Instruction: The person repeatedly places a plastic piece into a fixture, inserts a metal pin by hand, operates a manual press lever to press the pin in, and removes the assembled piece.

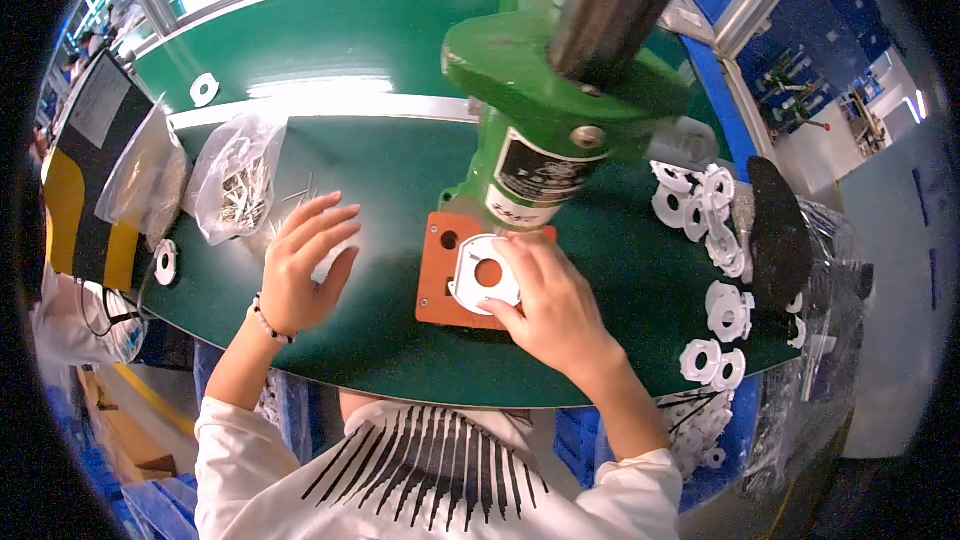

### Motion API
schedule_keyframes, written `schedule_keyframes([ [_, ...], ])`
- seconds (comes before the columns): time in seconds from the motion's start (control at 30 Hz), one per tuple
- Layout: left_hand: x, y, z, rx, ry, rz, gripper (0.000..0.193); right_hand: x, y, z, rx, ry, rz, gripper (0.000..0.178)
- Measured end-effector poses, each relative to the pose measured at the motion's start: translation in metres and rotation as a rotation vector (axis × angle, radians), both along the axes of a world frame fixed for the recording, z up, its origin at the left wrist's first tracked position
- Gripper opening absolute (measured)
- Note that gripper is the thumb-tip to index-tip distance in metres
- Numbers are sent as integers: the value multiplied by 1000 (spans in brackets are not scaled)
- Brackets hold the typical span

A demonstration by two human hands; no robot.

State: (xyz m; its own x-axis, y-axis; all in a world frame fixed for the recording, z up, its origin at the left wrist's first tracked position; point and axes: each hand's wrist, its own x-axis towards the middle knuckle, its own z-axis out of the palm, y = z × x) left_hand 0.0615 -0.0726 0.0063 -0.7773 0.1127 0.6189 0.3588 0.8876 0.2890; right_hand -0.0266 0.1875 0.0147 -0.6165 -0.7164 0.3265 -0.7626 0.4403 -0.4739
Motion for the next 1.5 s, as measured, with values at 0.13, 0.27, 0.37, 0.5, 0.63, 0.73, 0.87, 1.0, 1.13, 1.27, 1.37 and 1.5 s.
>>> schedule_keyframes([
  [0.13,-10,-47,-8,89,68,218,19,-3,-3,7,136,32,62,73],
  [0.27,-22,-83,-26,110,-255,299,16,3,-1,-6,358,130,107,74],
  [0.37,-30,-82,-36,-62,-484,438,20,-1,3,-10,340,145,116,76],
  [0.5,-39,-78,-38,-215,-684,530,14,18,24,-27,-83,96,60,68],
  [0.63,-44,-79,-43,-225,-745,454,14,43,42,-27,-141,84,-5,59],
  [0.73,-43,-80,-48,-193,-575,381,14,55,54,-28,-142,97,-42,55],
  [0.87,-47,-69,-31,79,-474,317,11,59,58,-28,-175,113,-69,49],
  [1.0,-47,-36,-8,476,-496,103,17,56,54,-30,-198,69,-52,41],
  [1.13,-48,-17,-1,514,-522,61,17,55,42,-31,-221,89,-28,42],
  [1.27,-60,-30,-28,146,-472,127,14,55,42,-32,-234,85,-8,39],
  [1.37,-64,-31,-34,136,-377,118,13,54,45,-32,-232,85,-13,37],
  [1.5,-65,-7,-11,410,-296,126,8,47,47,-26,-181,124,17,30],
])
